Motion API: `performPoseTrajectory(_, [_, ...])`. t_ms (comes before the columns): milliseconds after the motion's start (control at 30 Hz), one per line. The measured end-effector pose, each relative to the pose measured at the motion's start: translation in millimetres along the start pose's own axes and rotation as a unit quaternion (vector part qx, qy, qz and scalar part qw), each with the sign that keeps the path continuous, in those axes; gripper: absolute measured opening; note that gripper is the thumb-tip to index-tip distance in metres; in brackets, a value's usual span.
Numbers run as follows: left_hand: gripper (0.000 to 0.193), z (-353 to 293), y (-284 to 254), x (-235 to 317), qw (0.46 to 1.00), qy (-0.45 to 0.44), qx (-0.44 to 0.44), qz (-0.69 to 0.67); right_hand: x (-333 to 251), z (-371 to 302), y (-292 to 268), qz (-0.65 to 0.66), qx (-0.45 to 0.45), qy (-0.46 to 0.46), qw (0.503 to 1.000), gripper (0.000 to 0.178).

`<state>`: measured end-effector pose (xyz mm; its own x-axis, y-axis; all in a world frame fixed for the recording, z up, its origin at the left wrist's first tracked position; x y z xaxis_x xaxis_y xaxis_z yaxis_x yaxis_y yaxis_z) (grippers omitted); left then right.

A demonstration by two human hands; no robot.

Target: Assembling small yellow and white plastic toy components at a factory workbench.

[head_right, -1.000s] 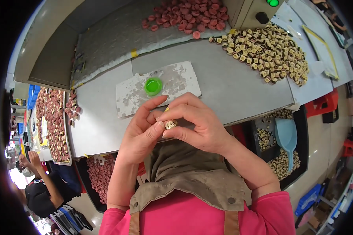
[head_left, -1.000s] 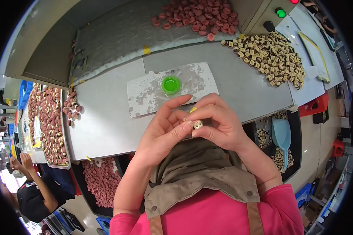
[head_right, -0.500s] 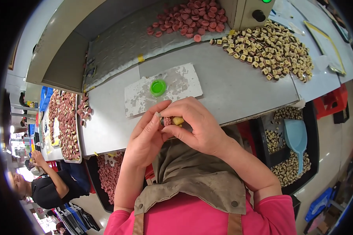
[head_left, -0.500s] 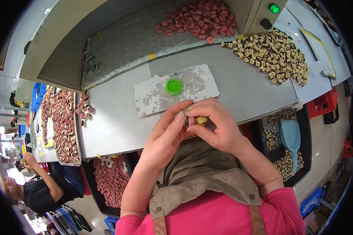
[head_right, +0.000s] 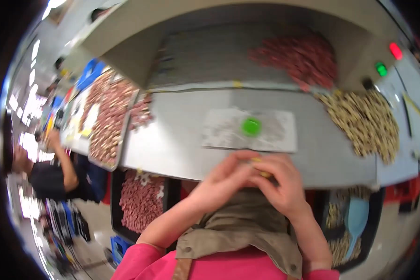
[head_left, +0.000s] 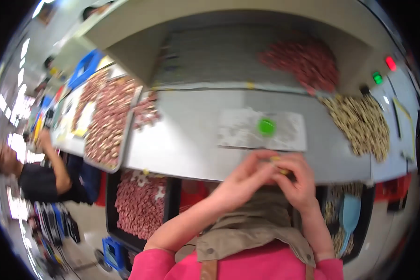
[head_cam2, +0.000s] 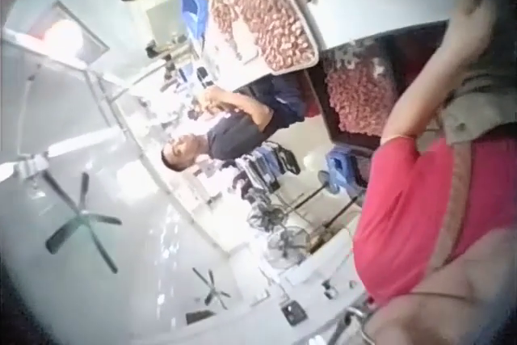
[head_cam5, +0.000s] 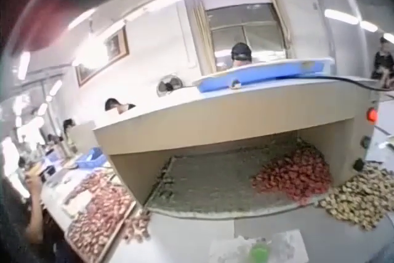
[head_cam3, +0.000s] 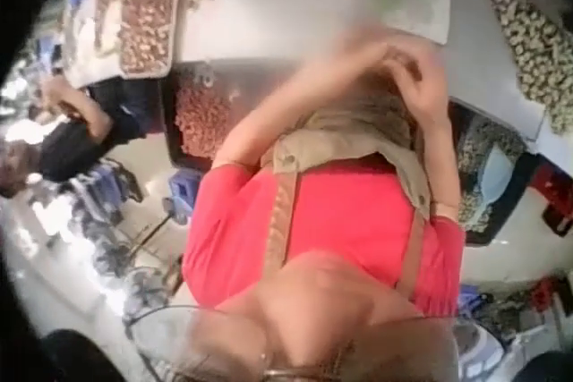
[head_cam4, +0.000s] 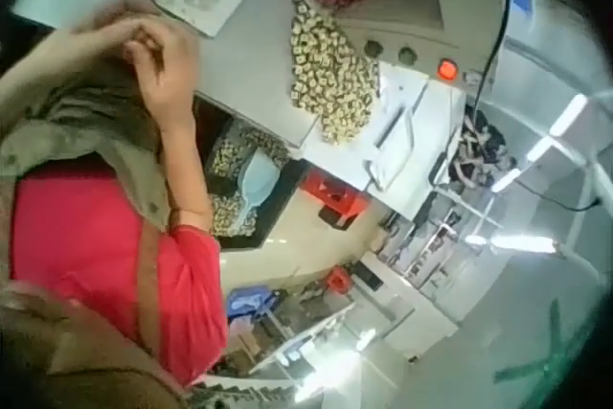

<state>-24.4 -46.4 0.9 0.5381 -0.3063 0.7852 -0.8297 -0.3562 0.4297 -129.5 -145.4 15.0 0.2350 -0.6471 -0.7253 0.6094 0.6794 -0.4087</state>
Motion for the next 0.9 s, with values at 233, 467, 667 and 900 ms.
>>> performPoseTrajectory(233, [0.016, -55, -120, 83, 0.736, 0.252, 0.384, 0.497, 21, -10, -79, -0.117, 0.095, 0.072, 0.986, 0.026])
performPoseTrajectory(467, [0.023, -41, -192, 131, 0.386, 0.301, 0.514, 0.704, 61, 8, -135, -0.436, 0.067, 0.069, 0.895, 0.027])
performPoseTrajectory(667, [0.030, 40, -123, 160, 0.474, 0.349, 0.371, 0.718, 55, 17, -139, -0.444, 0.041, 0.054, 0.894, 0.027])
performPoseTrajectory(900, [0.018, 214, -68, 175, 0.655, 0.388, 0.252, 0.597, 56, 22, -132, -0.448, 0.047, 0.022, 0.893, 0.018])
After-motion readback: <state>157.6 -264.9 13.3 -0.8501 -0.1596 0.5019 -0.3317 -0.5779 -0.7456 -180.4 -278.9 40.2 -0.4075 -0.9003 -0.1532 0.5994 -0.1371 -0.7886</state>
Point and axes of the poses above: each hand's wrist, its own z-axis towards the middle knuckle, its own y-axis out of the palm, x = y × z, the point moved 5 cm from there along z, towards the middle knuckle, and after that the axes turned 9 degrees about -y, right-handed, at the moved point
